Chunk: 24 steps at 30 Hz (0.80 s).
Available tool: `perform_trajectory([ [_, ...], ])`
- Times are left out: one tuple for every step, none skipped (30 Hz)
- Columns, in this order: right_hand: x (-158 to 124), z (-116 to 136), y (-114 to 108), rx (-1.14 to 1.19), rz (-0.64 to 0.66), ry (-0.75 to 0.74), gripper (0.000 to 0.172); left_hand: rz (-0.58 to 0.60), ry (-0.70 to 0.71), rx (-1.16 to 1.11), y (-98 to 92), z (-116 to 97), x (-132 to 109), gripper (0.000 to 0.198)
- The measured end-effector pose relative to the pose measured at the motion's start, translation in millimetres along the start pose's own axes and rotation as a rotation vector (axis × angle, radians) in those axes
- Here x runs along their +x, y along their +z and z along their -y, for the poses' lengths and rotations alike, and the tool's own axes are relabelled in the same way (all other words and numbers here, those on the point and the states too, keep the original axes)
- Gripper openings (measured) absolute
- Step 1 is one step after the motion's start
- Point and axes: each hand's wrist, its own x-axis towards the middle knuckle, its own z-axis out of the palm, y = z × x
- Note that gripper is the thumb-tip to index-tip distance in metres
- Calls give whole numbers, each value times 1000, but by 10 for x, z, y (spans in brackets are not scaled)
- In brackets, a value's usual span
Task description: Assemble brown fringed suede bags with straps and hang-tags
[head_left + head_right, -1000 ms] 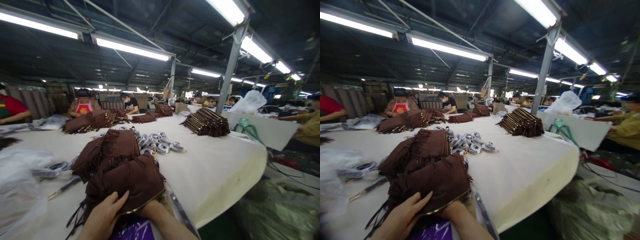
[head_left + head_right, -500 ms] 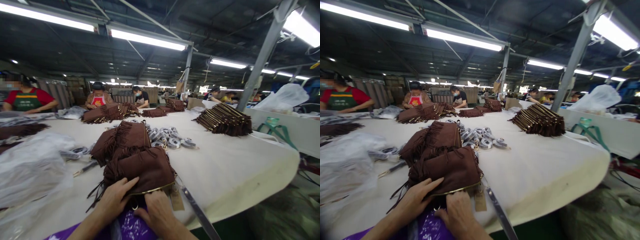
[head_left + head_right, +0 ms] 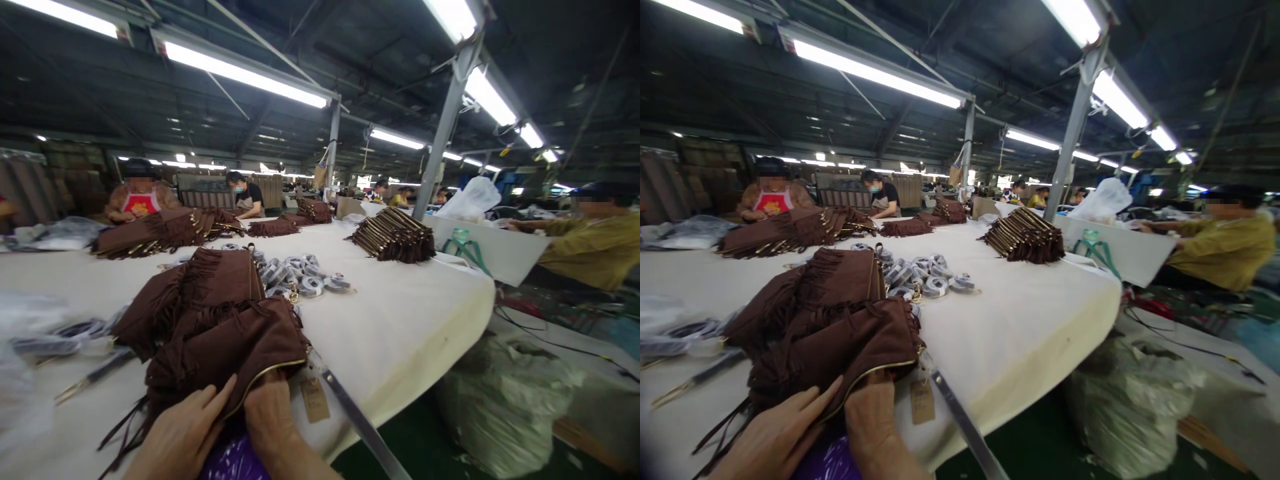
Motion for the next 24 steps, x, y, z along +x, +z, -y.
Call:
perform_trajectory([
  [-29, -12, -15, 1, 18, 17, 34, 22, -18, 16, -14, -38, -1, 55],
  [-86, -37, -49, 1, 38, 33, 30, 33, -36, 31, -21, -73, -5, 55],
  [-169, -80, -104, 0, 58, 36, 26, 37, -50, 46, -18, -103, -11, 56],
  [-273, -143, -182, 13, 82, 3, 20, 35, -64, 65, -8, -130, -16, 56],
  [-389, -230, -280, 45, 100, -40, 16, 30, -77, 88, 6, -154, -21, 56],
  [-507, -338, -393, 84, 107, -95, 12, 26, -86, 114, 22, -177, -23, 56],
  [-615, -464, -515, 182, 117, -172, 11, 26, -92, 144, 37, -199, -22, 56],
  [-704, -601, -635, 278, 73, -173, 16, 29, -96, 176, 48, -220, -18, 56],
  [-765, -741, -743, 314, -6, -99, 20, 24, -100, 211, 55, -239, -10, 56],
  [-795, -878, -828, 314, -97, -7, 24, 17, -100, 244, 57, -255, -2, 56],
  [-794, -1003, -885, 311, -146, 59, 35, 11, -94, 275, 55, -266, 6, 56],
  [-768, -1110, -911, 321, -153, 105, 50, 9, -85, 301, 51, -271, 12, 55],
  [-721, -1197, -911, 351, -121, 120, 65, 9, -78, 322, 43, -269, 13, 56],
  [-662, -1261, -892, 396, -64, 114, 75, 10, -68, 339, 32, -260, 8, 57],
  [-599, -1302, -865, 446, -4, 104, 78, 9, -61, 357, 17, -243, -3, 61],
  [-538, -1323, -840, 489, 45, 96, 76, 8, -55, 374, -2, -217, -20, 66],
  [-486, -1327, -826, 523, 80, 94, 69, 4, -57, 392, -26, -184, -41, 71],
  [-447, -1318, -829, 549, 109, 96, 58, 8, -62, 407, -55, -144, -65, 76],
  [-423, -1300, -851, 580, 146, 95, 44, 20, -68, 415, -87, -97, -90, 79],
  [-415, -1277, -891, 626, 204, 90, 31, 34, -75, 413, -123, -45, -114, 80],
  [-419, -1251, -947, 681, 280, 80, 19, 41, -82, 402, -161, 12, -137, 80],
  [-430, -1224, -1012, 739, 363, 67, 11, 39, -90, 384, -200, 70, -159, 80],
  [-445, -1193, -1083, 788, 445, 49, 7, 24, -100, 364, -241, 129, -179, 80],
  [-459, -1159, -1153, 852, 514, 36, 6, 3, -106, 342, -285, 183, -198, 80],
])
